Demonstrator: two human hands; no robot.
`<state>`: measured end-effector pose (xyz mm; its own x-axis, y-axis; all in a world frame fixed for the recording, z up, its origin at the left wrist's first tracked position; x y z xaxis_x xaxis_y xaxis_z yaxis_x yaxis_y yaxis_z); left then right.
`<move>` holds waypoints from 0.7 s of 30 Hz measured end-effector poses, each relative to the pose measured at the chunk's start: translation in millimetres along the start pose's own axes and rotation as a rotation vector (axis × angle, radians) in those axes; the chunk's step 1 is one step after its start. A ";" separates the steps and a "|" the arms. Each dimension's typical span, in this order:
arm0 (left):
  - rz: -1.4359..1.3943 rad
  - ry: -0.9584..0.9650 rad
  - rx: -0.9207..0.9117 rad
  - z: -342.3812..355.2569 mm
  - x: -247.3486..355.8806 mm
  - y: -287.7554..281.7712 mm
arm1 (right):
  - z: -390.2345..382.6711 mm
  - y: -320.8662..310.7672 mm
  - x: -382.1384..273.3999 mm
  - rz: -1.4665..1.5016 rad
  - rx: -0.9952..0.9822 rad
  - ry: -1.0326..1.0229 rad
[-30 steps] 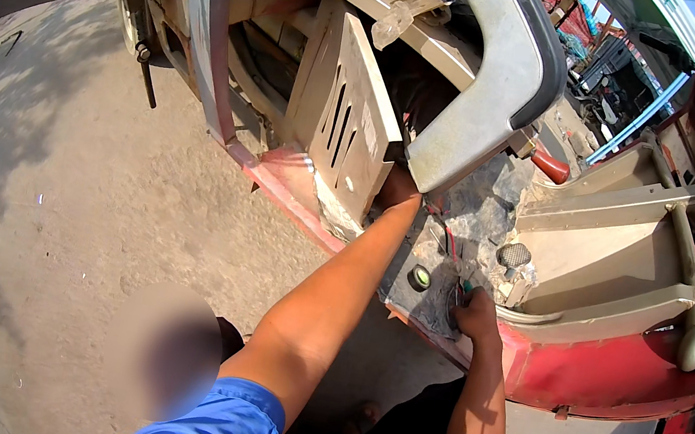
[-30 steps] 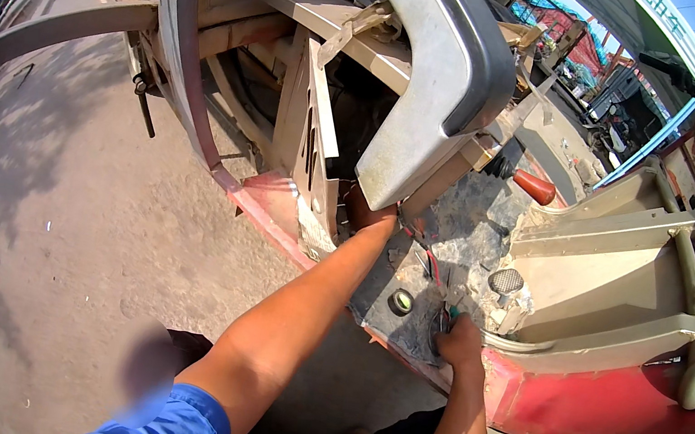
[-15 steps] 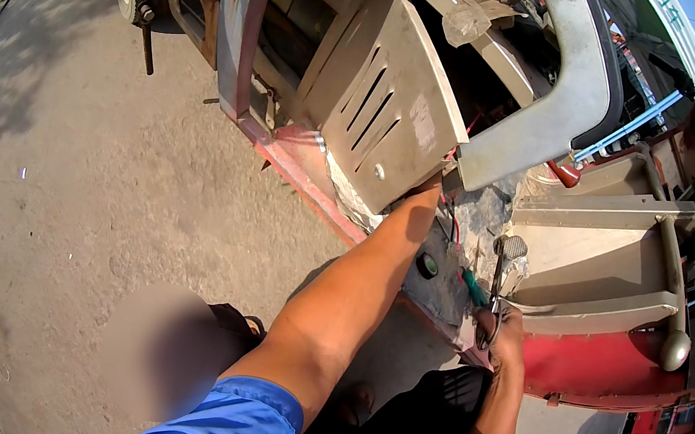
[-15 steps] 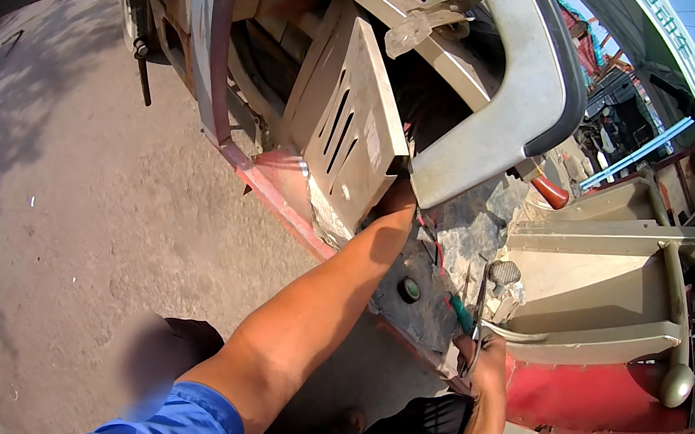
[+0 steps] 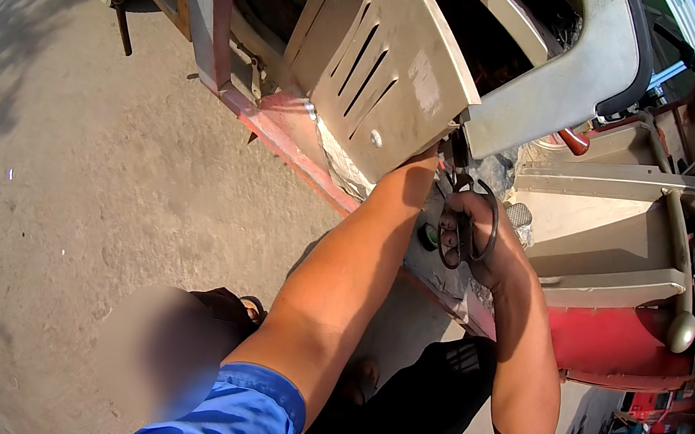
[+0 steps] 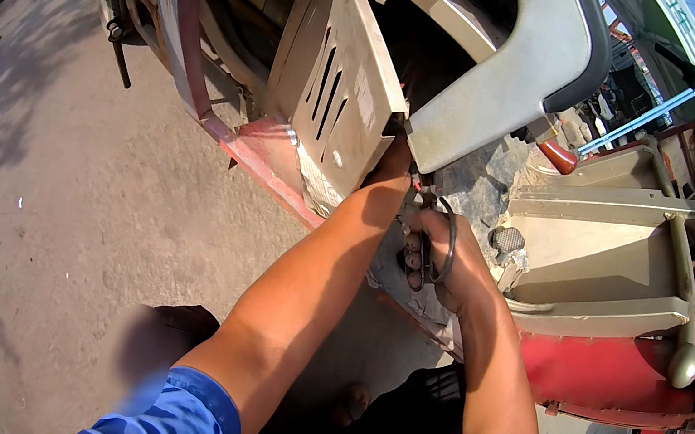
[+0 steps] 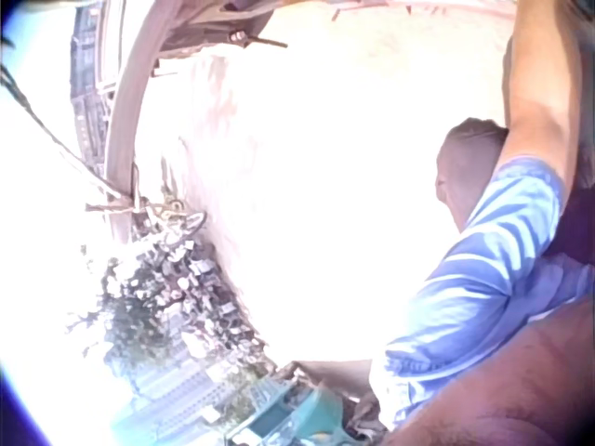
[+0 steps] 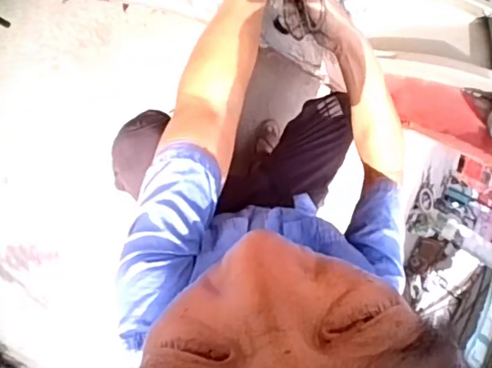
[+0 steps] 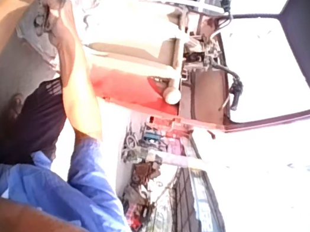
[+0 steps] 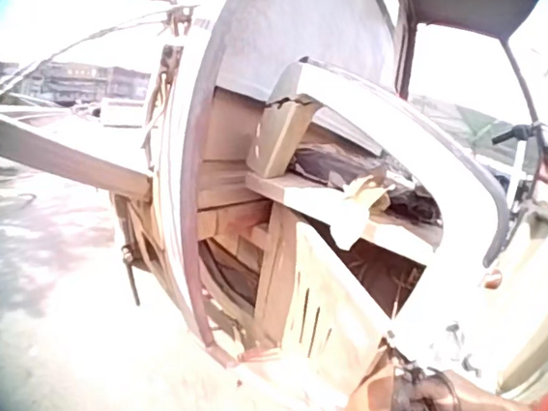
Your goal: The person repairs exposed wiring inside a three-wheeled vehicle. They strip wire ends, twist conductors together, wrap connections with electrical tape, and use pliers to trim and adjust wires.
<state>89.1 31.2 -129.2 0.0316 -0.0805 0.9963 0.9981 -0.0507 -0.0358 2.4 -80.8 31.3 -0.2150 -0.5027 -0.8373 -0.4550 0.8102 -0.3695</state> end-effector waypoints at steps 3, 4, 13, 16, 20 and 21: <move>0.014 -0.002 0.001 -0.8 -3.7 -3.5 | 9.8 -1.6 -5.7 0.112 -0.049 0.105; 0.016 -0.001 0.008 -1.2 -5.3 -3.9 | 12.5 -2.7 -6.7 0.142 -0.072 0.134; 0.046 -0.005 0.030 11.2 -2.1 1.2 | 42.6 6.3 -36.6 0.259 -0.164 0.240; 0.050 -0.012 0.021 10.2 1.1 3.3 | 44.1 10.6 -28.0 0.260 -0.162 0.213; 0.063 -0.008 0.037 17.4 3.7 6.2 | 19.8 8.1 -16.8 0.138 -0.055 0.168; 0.066 -0.006 0.043 20.3 4.0 7.4 | 8.0 9.9 -13.4 0.116 -0.009 0.135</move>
Point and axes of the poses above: each hand's wrist, its own z-axis towards the middle knuckle, its own y-axis out of the palm, x = y × z, the point moved 1 cm from there along z, towards the middle knuckle, and after that the axes turned 11 degrees about x, right-handed, at the moved point
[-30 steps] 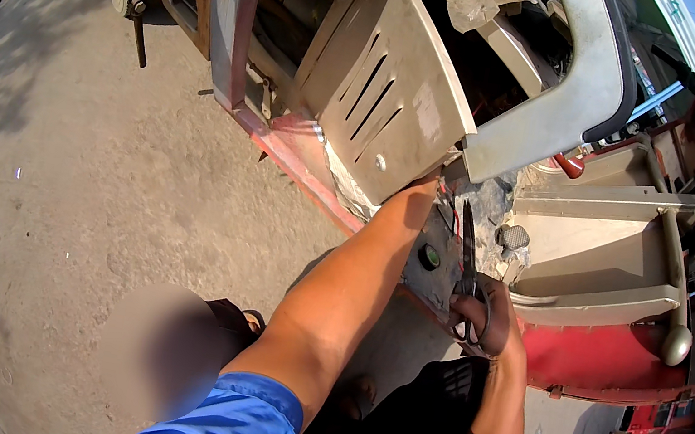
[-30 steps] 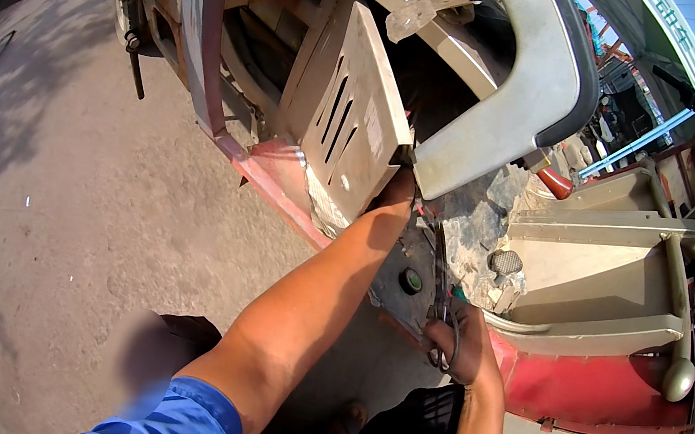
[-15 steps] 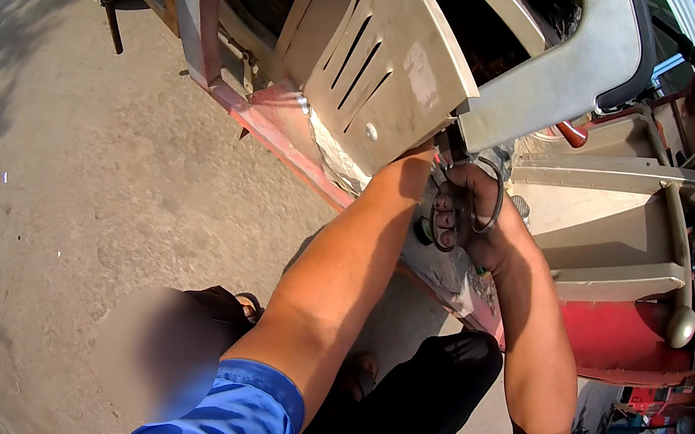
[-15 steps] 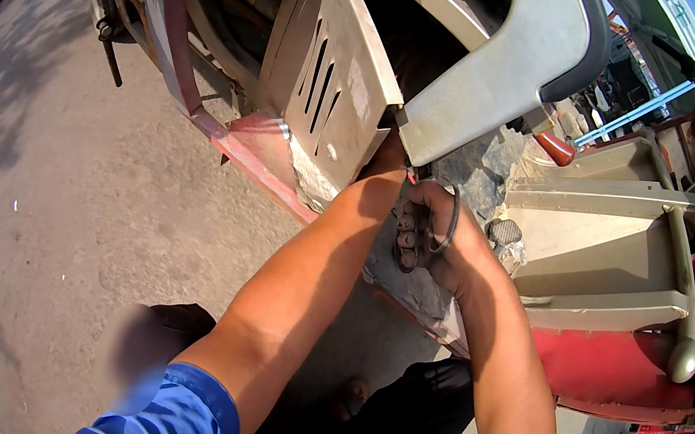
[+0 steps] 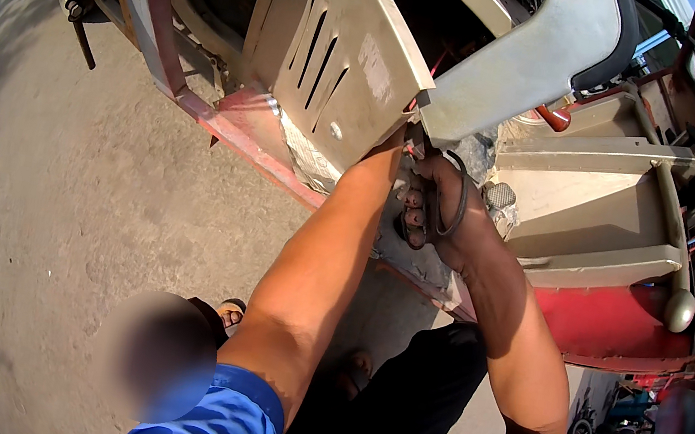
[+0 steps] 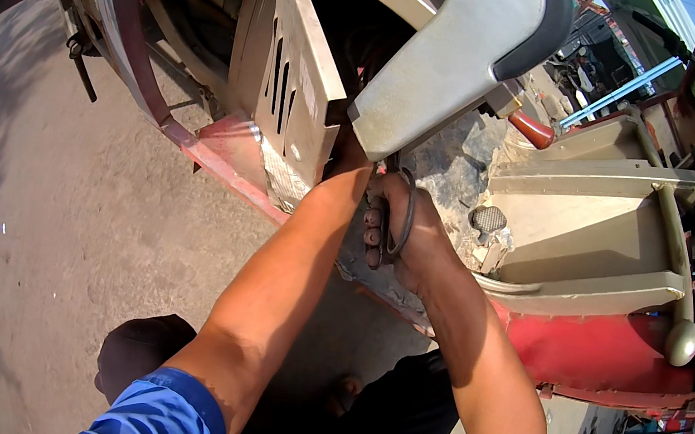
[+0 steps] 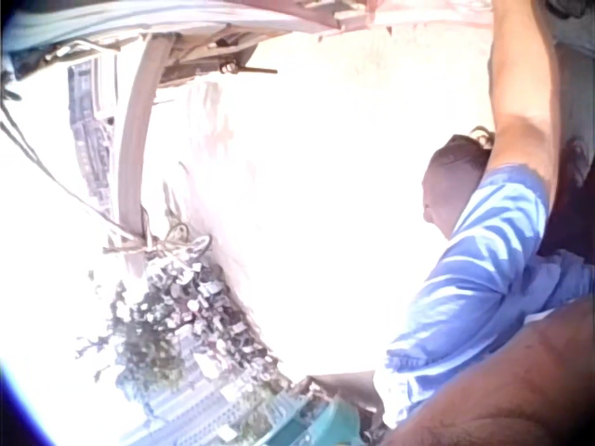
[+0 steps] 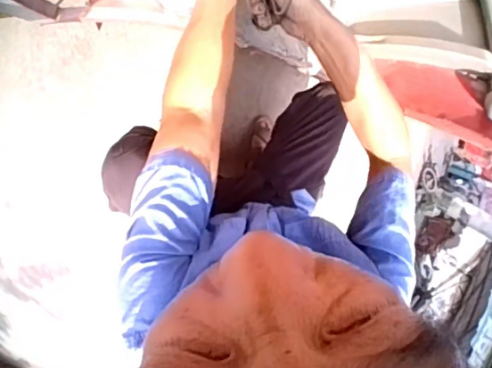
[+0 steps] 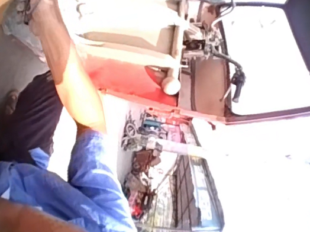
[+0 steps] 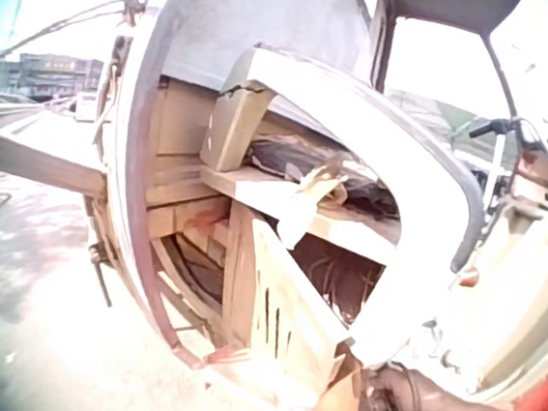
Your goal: The person repairs exposed wiring inside a three-wheeled vehicle. They strip wire ends, twist conductors together, wrap connections with electrical tape, and use pliers to trim and adjust wires.
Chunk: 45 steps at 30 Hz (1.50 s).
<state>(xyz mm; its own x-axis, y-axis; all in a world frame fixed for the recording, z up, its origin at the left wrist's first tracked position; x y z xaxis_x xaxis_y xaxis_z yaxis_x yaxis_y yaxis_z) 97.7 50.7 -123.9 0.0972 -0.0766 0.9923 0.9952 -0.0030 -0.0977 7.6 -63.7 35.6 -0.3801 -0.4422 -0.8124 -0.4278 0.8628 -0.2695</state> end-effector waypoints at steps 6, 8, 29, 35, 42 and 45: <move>0.012 0.030 -0.006 8.4 5.6 7.6 | 2.3 -4.0 53.5 -0.118 -0.026 -0.111; 0.014 0.040 -0.004 12.3 8.2 7.8 | 4.2 3.6 59.0 -0.183 0.022 -0.200; 0.005 0.057 0.007 20.9 12.4 20.3 | 67.1 41.1 72.3 0.146 0.179 -0.384; -0.003 0.077 -0.007 23.2 17.6 33.6 | 115.2 47.1 101.1 0.442 0.134 -0.516; 0.008 0.086 -0.007 32.1 19.3 35.7 | 155.9 60.5 119.6 0.332 0.220 -0.674; 0.012 0.081 -0.014 34.6 21.3 35.6 | 172.0 61.0 128.0 0.339 0.242 -0.814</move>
Point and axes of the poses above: each hand's wrist, its own z-axis towards the middle knuckle, its own y-axis out of the palm, x = y × z, the point moved 1 cm from there along z, towards the middle knuckle, and after that the axes turned 11 degrees about x, right-handed, at the moved point
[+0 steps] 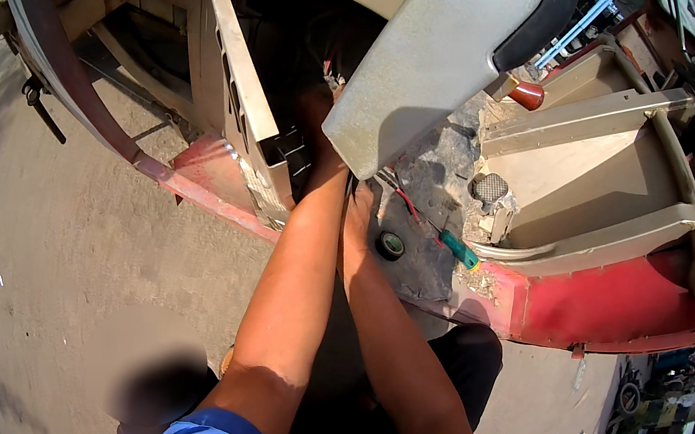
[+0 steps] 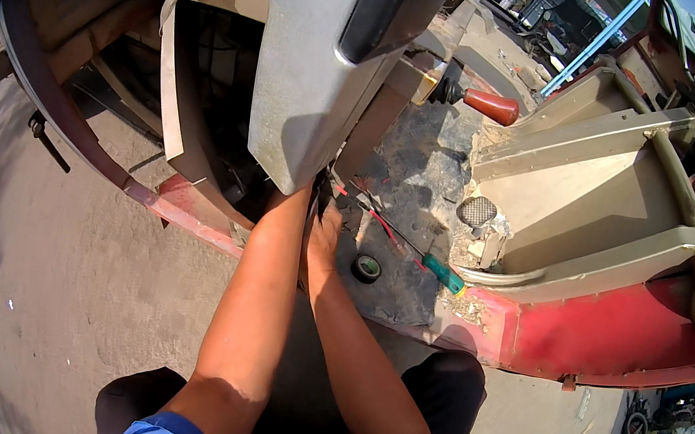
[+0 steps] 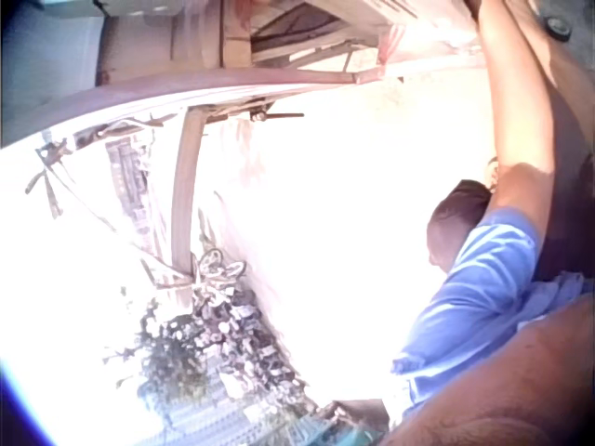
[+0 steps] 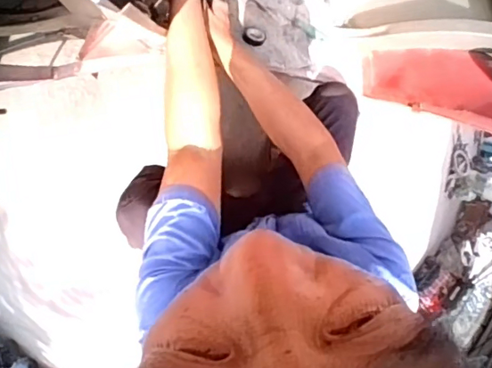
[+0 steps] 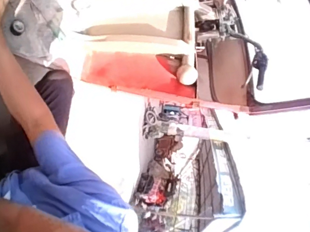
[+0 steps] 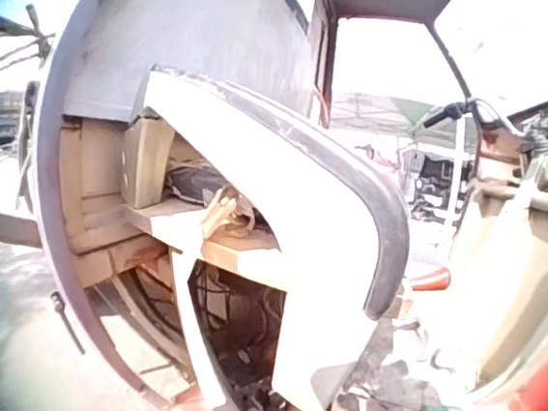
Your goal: The person repairs exposed wiring inside a three-wheeled vehicle. They strip wire ends, twist conductors together, wrap connections with electrical tape, and use pliers to trim and adjust wires.
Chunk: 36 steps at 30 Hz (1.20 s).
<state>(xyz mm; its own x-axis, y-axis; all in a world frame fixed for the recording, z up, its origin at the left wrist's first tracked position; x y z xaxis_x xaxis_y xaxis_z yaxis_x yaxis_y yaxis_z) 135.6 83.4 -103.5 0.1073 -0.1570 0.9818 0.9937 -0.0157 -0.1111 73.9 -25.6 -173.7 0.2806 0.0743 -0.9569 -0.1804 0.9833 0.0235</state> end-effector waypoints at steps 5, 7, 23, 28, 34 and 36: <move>-0.001 -0.002 -0.003 2.2 2.8 1.3 | 1.8 5.6 -18.7 -0.003 0.007 0.189; -0.003 -0.002 -0.007 2.7 3.1 1.6 | 4.1 5.8 -18.4 -0.020 0.028 0.204; -0.019 0.001 -0.004 4.3 1.0 1.6 | 9.0 19.7 -24.8 0.028 0.017 0.254; -0.029 0.003 -0.011 3.3 1.4 2.0 | 15.0 22.8 -26.8 0.049 0.023 0.261; -0.048 0.014 0.009 9.6 1.8 -1.4 | 19.2 33.6 -28.4 0.079 0.003 0.263; -0.055 0.016 0.012 9.9 2.1 -1.7 | 20.7 35.0 -28.4 0.083 -0.002 0.261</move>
Point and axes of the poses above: each hand's wrist, its own z-axis towards the middle knuckle, its own y-axis out of the palm, x = y × z, the point moved 1 cm from there along z, towards the middle knuckle, and after that the axes turned 11 degrees about x, right-handed, at the moved point
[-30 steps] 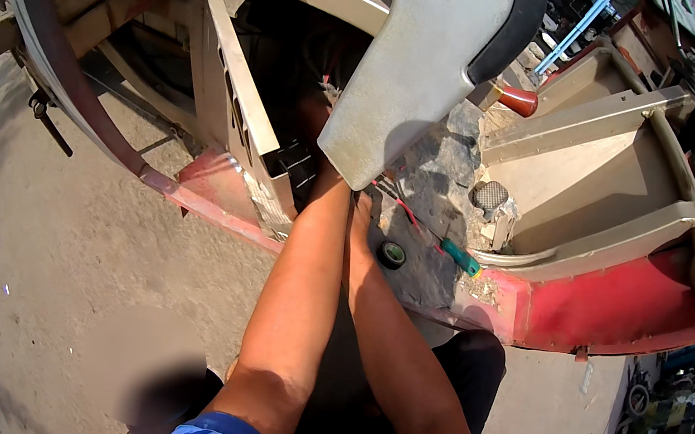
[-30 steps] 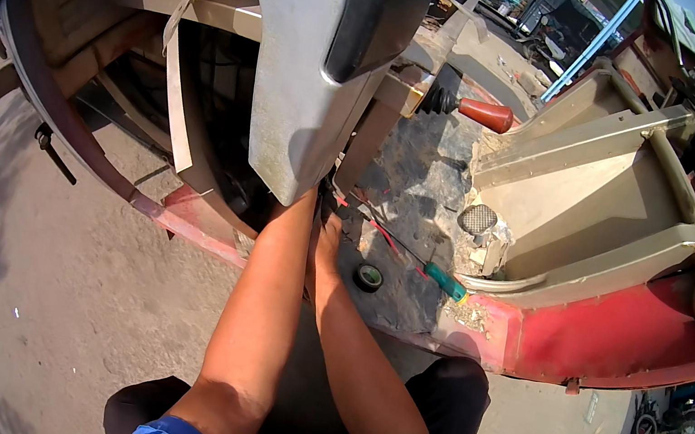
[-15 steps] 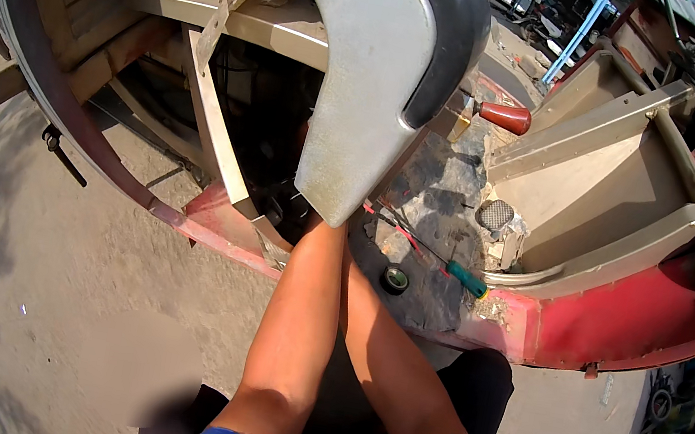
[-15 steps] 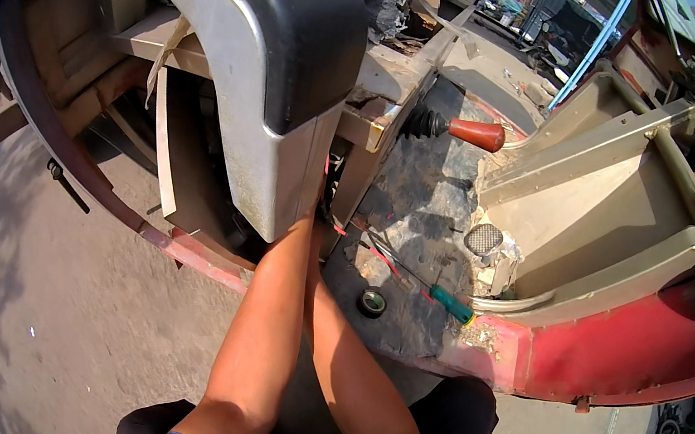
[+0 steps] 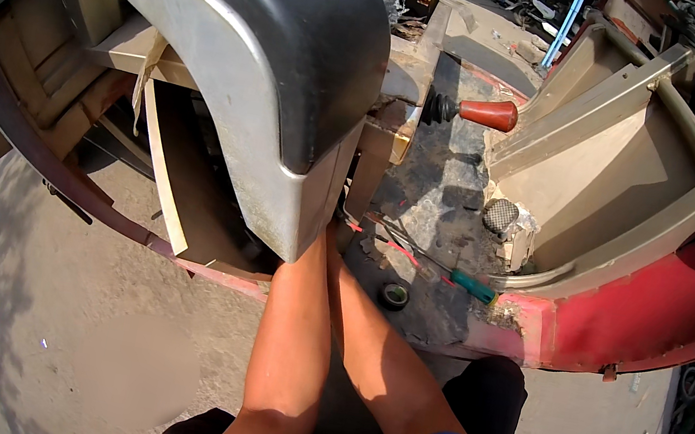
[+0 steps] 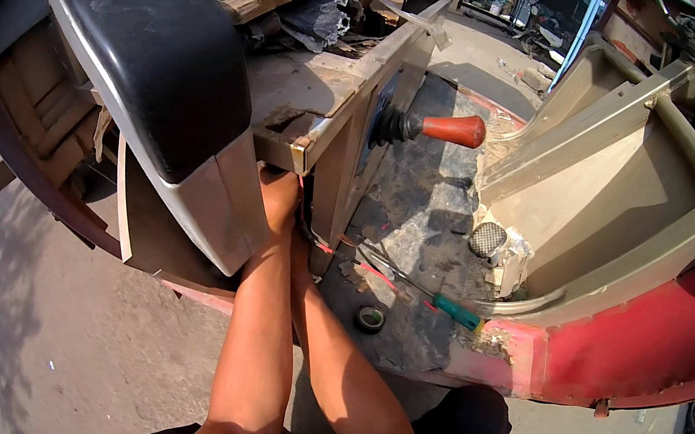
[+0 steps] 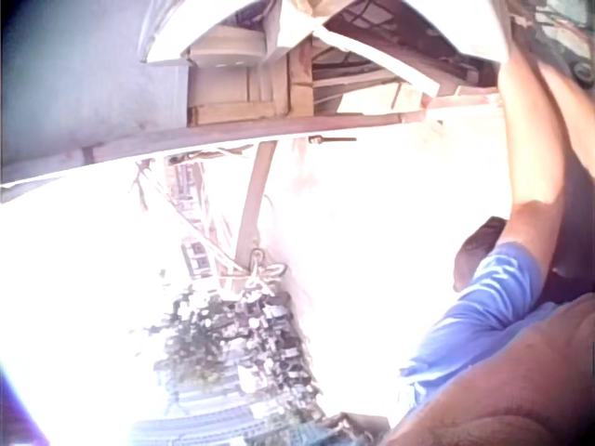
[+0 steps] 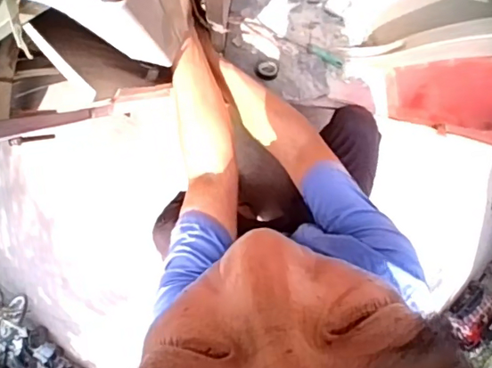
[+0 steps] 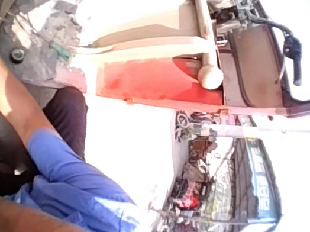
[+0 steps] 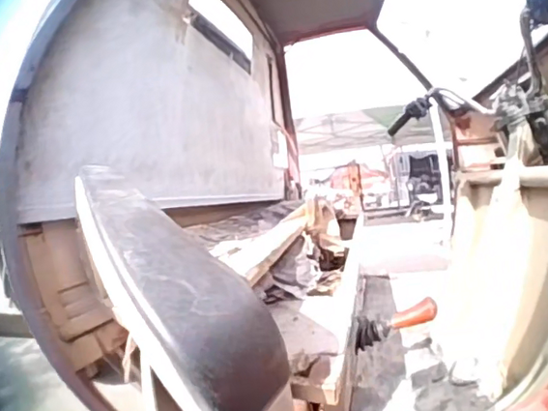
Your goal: The person repairs exposed wiring inside a three-wheeled vehicle. They strip wire ends, twist conductors together, wrap connections with electrical tape, and use pliers to trim and adjust wires.
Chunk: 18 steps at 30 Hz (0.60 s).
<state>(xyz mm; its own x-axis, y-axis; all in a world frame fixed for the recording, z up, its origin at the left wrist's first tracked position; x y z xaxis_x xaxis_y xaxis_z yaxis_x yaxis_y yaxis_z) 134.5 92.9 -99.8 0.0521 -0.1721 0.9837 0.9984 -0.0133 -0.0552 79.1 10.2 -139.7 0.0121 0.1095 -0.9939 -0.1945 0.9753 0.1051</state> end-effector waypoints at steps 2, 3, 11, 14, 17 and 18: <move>-0.011 -0.001 -0.001 -0.4 1.0 1.1 | 0.3 0.5 -0.2 -0.003 -0.002 -0.001; -0.014 -0.001 0.000 -1.1 0.9 0.8 | 0.6 1.4 0.2 -0.002 -0.003 -0.001; -0.031 -0.005 -0.010 -1.3 1.2 -2.5 | 0.7 3.9 -0.1 -0.004 -0.010 0.003; -0.039 -0.010 -0.011 0.6 2.1 -2.5 | 1.0 6.5 0.6 -0.002 -0.016 0.007; -0.044 -0.012 -0.021 -0.1 3.3 -3.0 | 1.4 6.3 0.7 -0.006 -0.018 0.008; -0.049 -0.012 -0.023 -0.6 4.1 -2.7 | 1.7 6.1 0.2 -0.007 -0.017 0.007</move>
<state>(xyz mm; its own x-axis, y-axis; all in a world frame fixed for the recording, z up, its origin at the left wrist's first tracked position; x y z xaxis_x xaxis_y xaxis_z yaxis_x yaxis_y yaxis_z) 132.0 91.7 -95.7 0.0034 -0.1586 0.9873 0.9990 -0.0441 -0.0105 79.6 16.5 -139.2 0.0064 0.1012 -0.9948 -0.2106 0.9727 0.0976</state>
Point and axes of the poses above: each hand's wrist, its own z-axis towards the middle knuckle, its own y-axis out of the palm, x = y × z, the point moved 1 cm from there along z, towards the middle knuckle, and after that the axes turned 11 degrees about x, right-handed, at the moved point
